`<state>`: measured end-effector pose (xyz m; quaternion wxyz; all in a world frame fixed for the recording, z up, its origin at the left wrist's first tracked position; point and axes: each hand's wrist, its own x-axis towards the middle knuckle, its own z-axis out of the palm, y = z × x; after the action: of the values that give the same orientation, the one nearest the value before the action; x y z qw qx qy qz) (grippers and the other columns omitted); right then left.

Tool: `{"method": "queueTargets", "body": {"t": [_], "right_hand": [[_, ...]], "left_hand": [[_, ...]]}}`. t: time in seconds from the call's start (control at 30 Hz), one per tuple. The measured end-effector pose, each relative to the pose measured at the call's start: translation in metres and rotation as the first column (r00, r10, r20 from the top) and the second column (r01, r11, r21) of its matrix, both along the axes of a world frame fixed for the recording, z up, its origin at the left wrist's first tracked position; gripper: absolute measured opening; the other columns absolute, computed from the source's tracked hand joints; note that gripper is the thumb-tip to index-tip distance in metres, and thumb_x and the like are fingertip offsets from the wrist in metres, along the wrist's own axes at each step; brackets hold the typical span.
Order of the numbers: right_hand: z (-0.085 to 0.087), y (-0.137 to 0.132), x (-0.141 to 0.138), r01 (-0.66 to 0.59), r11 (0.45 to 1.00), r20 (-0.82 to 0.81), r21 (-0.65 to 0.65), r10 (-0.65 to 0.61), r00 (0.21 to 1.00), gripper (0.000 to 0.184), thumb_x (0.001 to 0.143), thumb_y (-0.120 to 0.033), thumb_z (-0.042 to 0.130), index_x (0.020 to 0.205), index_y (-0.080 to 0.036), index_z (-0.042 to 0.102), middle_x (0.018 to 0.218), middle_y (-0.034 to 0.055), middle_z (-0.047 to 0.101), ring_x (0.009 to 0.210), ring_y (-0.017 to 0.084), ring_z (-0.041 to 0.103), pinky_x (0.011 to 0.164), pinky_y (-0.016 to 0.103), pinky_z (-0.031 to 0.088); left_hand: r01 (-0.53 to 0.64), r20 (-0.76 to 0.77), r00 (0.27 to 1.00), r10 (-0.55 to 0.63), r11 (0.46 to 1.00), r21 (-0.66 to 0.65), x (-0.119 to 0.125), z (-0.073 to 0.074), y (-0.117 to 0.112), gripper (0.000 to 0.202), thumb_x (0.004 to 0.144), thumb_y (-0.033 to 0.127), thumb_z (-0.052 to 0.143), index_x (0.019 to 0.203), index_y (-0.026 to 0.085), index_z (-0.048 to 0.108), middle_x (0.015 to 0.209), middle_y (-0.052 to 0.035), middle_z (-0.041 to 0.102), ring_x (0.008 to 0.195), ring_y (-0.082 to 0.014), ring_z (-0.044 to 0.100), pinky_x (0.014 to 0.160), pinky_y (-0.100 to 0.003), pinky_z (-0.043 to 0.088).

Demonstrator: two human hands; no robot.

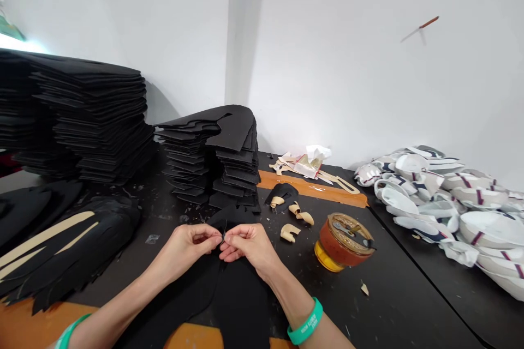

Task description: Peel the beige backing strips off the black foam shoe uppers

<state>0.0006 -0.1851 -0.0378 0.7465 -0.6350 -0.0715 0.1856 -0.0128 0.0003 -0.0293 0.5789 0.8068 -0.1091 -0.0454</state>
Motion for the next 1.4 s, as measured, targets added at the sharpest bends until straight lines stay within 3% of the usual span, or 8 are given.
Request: {"method": "queueTargets", "body": {"t": [0.5, 0.97, 1.23, 1.4], "right_hand": [[0.003, 0.001, -0.003, -0.014, 0.999, 0.003, -0.051, 0.014, 1.000, 0.032, 0.067, -0.040, 0.079, 0.077, -0.011, 0.072, 0.072, 0.0094, 0.071, 0.061, 0.018, 0.070, 0.058, 0.026, 0.055], [0.000, 0.002, -0.004, -0.020, 0.997, 0.030, -0.069, 0.022, 0.999, 0.032, 0.069, -0.042, 0.077, 0.078, -0.012, 0.067, 0.070, 0.0066, 0.071, 0.061, 0.017, 0.069, 0.059, 0.027, 0.055], [-0.003, 0.008, -0.006, -0.006, 0.988, 0.154, -0.156, 0.030, 0.988, 0.015, 0.072, -0.028, 0.067, 0.073, -0.014, 0.063, 0.064, 0.0024, 0.067, 0.056, 0.014, 0.066, 0.055, 0.024, 0.052], [0.001, 0.009, -0.007, 0.019, 0.987, 0.178, -0.160, 0.010, 0.984, 0.006, 0.070, -0.021, 0.060, 0.072, -0.015, 0.061, 0.064, 0.0010, 0.066, 0.057, 0.014, 0.066, 0.054, 0.023, 0.051]], "left_hand": [[-0.003, 0.008, 1.000, 0.002, 0.999, 0.045, -0.004, 0.000, 0.000, 0.022, 0.082, 0.037, 0.058, 0.079, 0.023, 0.073, 0.077, 0.0024, 0.072, 0.072, -0.0130, 0.064, 0.064, -0.019, 0.045], [0.028, -0.034, 0.999, -0.028, 1.000, -0.010, -0.003, 0.000, 0.000, 0.026, 0.080, 0.040, 0.058, 0.079, 0.019, 0.073, 0.078, -0.0019, 0.073, 0.073, -0.0159, 0.064, 0.064, -0.021, 0.047], [0.014, -0.012, 1.000, -0.013, 0.998, 0.064, -0.005, 0.003, 0.001, 0.019, 0.078, 0.030, 0.055, 0.075, 0.019, 0.071, 0.072, 0.0009, 0.070, 0.065, -0.0122, 0.060, 0.061, -0.019, 0.045], [-0.009, -0.046, 0.999, 0.009, 1.000, -0.001, -0.002, 0.002, 0.002, 0.017, 0.074, 0.027, 0.054, 0.071, 0.017, 0.066, 0.066, 0.0005, 0.065, 0.064, -0.0126, 0.059, 0.059, -0.019, 0.046]]}}
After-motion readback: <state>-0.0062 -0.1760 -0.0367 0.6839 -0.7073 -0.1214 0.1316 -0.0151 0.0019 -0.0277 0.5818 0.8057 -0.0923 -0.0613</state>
